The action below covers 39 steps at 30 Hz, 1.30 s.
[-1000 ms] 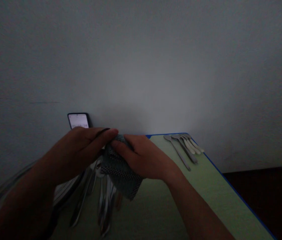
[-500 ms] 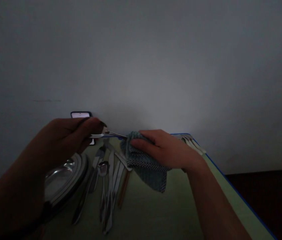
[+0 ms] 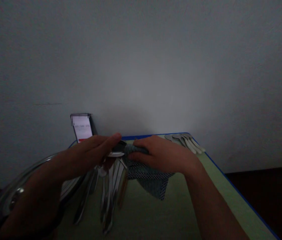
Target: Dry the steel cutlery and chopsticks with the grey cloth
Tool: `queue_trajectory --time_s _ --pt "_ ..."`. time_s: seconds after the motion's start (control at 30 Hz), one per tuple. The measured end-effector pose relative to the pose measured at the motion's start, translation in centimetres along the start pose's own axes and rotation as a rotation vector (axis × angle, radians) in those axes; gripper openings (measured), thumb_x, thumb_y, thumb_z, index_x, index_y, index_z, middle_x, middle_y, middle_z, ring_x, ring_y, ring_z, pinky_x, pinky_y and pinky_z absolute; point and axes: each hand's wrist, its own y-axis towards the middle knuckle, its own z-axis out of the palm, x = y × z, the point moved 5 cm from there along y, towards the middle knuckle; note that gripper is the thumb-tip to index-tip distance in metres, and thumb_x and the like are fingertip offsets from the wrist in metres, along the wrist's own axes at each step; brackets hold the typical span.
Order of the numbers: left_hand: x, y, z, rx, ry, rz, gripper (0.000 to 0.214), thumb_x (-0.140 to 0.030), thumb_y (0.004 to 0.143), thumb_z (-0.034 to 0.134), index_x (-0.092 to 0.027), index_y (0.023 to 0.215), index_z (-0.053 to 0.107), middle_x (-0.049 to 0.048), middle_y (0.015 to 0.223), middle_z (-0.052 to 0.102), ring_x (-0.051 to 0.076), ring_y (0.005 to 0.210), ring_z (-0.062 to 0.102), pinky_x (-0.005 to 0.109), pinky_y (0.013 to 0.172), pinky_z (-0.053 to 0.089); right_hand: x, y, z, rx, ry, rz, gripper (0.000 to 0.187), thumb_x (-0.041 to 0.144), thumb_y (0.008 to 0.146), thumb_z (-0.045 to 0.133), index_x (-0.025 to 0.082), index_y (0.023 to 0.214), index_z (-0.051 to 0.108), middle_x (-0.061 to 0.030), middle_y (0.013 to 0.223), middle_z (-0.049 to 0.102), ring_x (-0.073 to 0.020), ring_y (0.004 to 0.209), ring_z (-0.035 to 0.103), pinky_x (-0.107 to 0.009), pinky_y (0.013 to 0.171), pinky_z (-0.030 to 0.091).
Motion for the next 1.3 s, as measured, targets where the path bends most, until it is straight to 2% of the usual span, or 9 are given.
queue_trajectory --time_s 0.13,0.3,0.53,0.63,0.73,0.8,1.07,1.3 --pt "1.1 -0.1 1.0 0.165 -0.064 -0.133 0.066 -0.058 0.089 0.016 -0.015 0.066 0.060 0.0028 0.054 0.060 0.015 0.052 0.057 0.026 0.056 0.043 0.1 0.2 0.0 -0.048 -0.148 0.056 0.026 0.041 0.086 0.045 0.022 0.084 0.063 -0.0015 0.072 0.063 -0.0129 0.061 0.053 -0.025 0.056 0.032" --pt "1.8 -0.3 0.6 0.228 -0.114 -0.085 0.060 -0.057 0.089 0.019 -0.016 0.063 0.055 0.0014 0.057 0.057 0.012 0.049 0.050 0.024 0.053 0.042 0.4 0.3 0.2 -0.009 -0.092 0.025 0.024 0.040 0.085 0.047 0.023 0.090 0.063 -0.0022 0.080 0.065 -0.0141 0.068 0.056 -0.025 0.060 0.035" --pt "1.3 -0.9 0.6 0.298 -0.095 0.039 0.028 -0.047 0.083 0.048 -0.018 0.084 0.051 -0.0036 0.064 0.053 0.012 0.058 0.052 0.020 0.050 0.039 -0.2 -0.8 -0.3 0.114 0.022 -0.010 0.026 0.042 0.085 0.047 0.020 0.085 0.062 0.0006 0.072 0.061 -0.0114 0.061 0.053 -0.023 0.055 0.035" --pt "1.2 -0.6 0.5 0.279 -0.048 0.067 0.024 -0.040 0.082 0.051 -0.017 0.090 0.053 -0.0013 0.072 0.059 0.013 0.066 0.056 0.022 0.057 0.041 -0.3 -1.0 -0.4 0.113 0.005 -0.003 0.027 0.043 0.085 0.046 0.020 0.083 0.061 0.0004 0.072 0.061 -0.0113 0.061 0.053 -0.023 0.056 0.035" --pt "1.0 -0.4 0.4 0.238 0.028 0.101 0.031 -0.035 0.080 0.056 -0.019 0.106 0.052 0.0008 0.083 0.062 0.015 0.073 0.059 0.024 0.063 0.043 -0.2 -1.0 -0.3 0.122 0.009 -0.003 0.028 0.043 0.085 0.046 0.020 0.083 0.061 0.0005 0.072 0.061 -0.0108 0.058 0.052 -0.023 0.056 0.035" --pt "0.8 -0.4 0.4 0.213 0.053 0.120 0.033 -0.034 0.080 0.056 -0.020 0.110 0.051 0.0011 0.087 0.063 0.015 0.075 0.059 0.025 0.067 0.044 -0.2 -0.9 -0.3 0.120 0.010 -0.002 0.028 0.043 0.086 0.045 0.020 0.083 0.061 0.0005 0.072 0.060 -0.0108 0.059 0.052 -0.023 0.055 0.035" --pt "0.3 -0.4 0.0 0.061 0.004 0.135 0.033 -0.036 0.080 0.055 -0.021 0.109 0.051 0.0037 0.096 0.064 0.017 0.084 0.060 0.027 0.073 0.047 -0.2 -0.8 -0.3 0.106 0.025 -0.007 0.026 0.040 0.086 0.045 0.019 0.083 0.060 0.0003 0.071 0.061 -0.0106 0.059 0.052 -0.023 0.054 0.034" --pt "-0.1 -0.3 0.1 0.087 0.072 0.163 0.032 -0.033 0.076 0.060 -0.021 0.106 0.057 0.0010 0.090 0.065 0.015 0.080 0.060 0.025 0.071 0.045 -0.3 -0.7 -0.2 0.113 0.027 -0.008 0.028 0.041 0.086 0.044 0.019 0.083 0.059 -0.0004 0.073 0.061 -0.0108 0.060 0.052 -0.023 0.054 0.035"
